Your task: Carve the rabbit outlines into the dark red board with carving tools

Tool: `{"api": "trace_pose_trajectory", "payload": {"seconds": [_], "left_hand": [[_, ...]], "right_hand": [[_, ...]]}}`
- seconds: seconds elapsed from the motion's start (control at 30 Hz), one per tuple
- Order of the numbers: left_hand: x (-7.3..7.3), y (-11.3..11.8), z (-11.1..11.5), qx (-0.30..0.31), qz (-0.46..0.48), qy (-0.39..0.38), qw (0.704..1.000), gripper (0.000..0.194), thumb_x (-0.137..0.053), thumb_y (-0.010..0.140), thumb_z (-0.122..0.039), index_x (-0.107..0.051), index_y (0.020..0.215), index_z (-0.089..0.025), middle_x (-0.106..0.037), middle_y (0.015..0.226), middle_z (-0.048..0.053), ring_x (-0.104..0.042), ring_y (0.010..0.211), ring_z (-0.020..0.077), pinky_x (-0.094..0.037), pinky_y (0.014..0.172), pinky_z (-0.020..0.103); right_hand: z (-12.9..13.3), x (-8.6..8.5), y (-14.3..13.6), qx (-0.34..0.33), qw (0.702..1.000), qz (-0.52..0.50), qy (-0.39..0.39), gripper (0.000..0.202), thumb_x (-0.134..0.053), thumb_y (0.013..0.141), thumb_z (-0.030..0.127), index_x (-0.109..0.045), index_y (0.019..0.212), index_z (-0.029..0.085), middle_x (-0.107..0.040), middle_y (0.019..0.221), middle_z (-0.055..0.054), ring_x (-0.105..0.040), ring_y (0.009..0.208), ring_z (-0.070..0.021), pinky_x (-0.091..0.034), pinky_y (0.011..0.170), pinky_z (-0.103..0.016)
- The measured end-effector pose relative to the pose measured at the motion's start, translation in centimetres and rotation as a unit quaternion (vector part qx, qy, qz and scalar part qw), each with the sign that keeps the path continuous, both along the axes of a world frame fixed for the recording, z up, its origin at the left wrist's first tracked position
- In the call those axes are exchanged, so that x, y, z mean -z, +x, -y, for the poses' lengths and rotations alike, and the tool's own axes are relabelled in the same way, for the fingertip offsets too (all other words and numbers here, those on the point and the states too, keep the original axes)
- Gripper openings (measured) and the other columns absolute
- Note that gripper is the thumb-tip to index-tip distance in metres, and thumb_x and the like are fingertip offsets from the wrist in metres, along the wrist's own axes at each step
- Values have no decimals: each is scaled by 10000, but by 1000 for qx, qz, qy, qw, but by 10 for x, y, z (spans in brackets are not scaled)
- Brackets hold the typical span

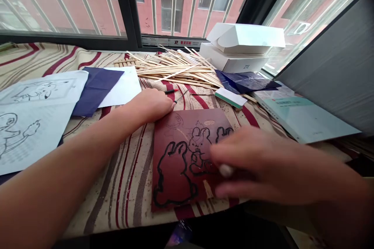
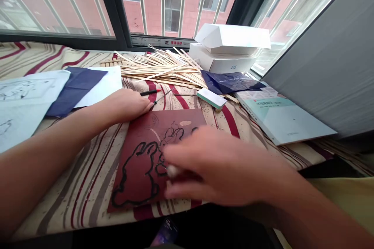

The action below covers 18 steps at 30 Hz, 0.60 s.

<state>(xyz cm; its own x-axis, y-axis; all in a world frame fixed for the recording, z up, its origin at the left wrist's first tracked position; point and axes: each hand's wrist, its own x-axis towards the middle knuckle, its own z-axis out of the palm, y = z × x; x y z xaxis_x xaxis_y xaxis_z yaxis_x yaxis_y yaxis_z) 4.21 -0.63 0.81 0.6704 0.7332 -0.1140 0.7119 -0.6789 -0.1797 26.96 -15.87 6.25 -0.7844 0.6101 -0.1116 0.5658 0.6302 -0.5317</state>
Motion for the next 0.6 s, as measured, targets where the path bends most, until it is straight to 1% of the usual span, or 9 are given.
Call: {"api": "trace_pose_trajectory", "payload": {"seconds": [0.03, 0.07, 0.13, 0.2, 0.33, 0.43, 0.5, 0.53, 0.6], "left_hand": [[-2, 2, 2, -2, -26, 1, 1000, 563, -287, 991, -324, -820, 1002, -143, -776, 901, 191, -721, 954, 309, -521, 800, 402], [-4, 4, 4, -3, -46, 3, 999, 569, -278, 994, -325, -816, 1026, -142, -775, 900, 189, -719, 962, 305, -516, 804, 391], [-6, 5, 5, -7, -58, 9, 998, 564, -286, 996, -334, -811, 1046, -137, -776, 914, 187, -714, 986, 293, -511, 827, 373], [-6, 3, 5, -11, -59, 15, 998, 566, -291, 994, -345, -814, 1035, -133, -778, 923, 190, -709, 1002, 289, -510, 846, 365], [-8, -6, 4, -21, -68, 27, 997, 546, -309, 957, -313, -824, 1006, -140, -785, 949, 189, -716, 970, 288, -521, 843, 373], [-13, -12, 6, -76, -84, 21, 993, 495, -369, 914, -329, -824, 981, -146, -799, 984, 176, -721, 936, 271, -523, 823, 350], [-17, -12, 8, -110, -89, 16, 990, 499, -376, 914, -364, -821, 970, -146, -803, 1012, 168, -724, 936, 257, -520, 809, 326], [-18, -12, 8, -114, -87, 16, 990, 518, -360, 924, -378, -820, 967, -145, -803, 1011, 166, -725, 941, 257, -519, 809, 323], [-18, -11, 8, -105, -76, 24, 991, 575, -301, 950, -391, -818, 974, -142, -797, 982, 167, -727, 960, 268, -523, 834, 337]], "right_hand": [[11, 6, 8, 22, 997, 68, 19, 297, -643, 1001, 344, -470, 794, 220, -610, 733, 31, -508, 626, -122, -296, 571, -303], [21, 12, 14, 48, 993, 102, 23, 286, -652, 987, 312, -466, 789, 220, -637, 740, 21, -538, 632, -134, -290, 575, -306], [34, 21, 21, 63, 988, 137, 37, 282, -644, 982, 268, -457, 777, 218, -663, 753, 11, -575, 639, -145, -294, 590, -308], [38, 26, 24, 54, 984, 158, 58, 260, -641, 975, 230, -469, 779, 219, -671, 762, 15, -603, 648, -153, -291, 599, -314], [26, 27, 30, 41, 969, 197, 145, 207, -594, 982, 200, -516, 791, 219, -662, 751, 2, -605, 639, -180, -258, 606, -329], [6, 23, 39, 72, 956, 219, 179, 198, -620, 973, 254, -538, 798, 212, -649, 747, -19, -577, 642, -187, -245, 607, -321], [-7, 15, 44, 81, 963, 207, 151, 225, -650, 968, 297, -533, 797, 210, -608, 729, -9, -533, 637, -167, -270, 610, -311], [-13, 9, 44, 75, 975, 174, 120, 253, -634, 982, 306, -514, 781, 210, -557, 698, 6, -494, 621, -149, -292, 608, -304], [-27, -5, 37, 84, 995, 38, 40, 319, -542, 1039, 299, -455, 743, 215, -443, 658, 34, -416, 585, -116, -337, 587, -283]]}}
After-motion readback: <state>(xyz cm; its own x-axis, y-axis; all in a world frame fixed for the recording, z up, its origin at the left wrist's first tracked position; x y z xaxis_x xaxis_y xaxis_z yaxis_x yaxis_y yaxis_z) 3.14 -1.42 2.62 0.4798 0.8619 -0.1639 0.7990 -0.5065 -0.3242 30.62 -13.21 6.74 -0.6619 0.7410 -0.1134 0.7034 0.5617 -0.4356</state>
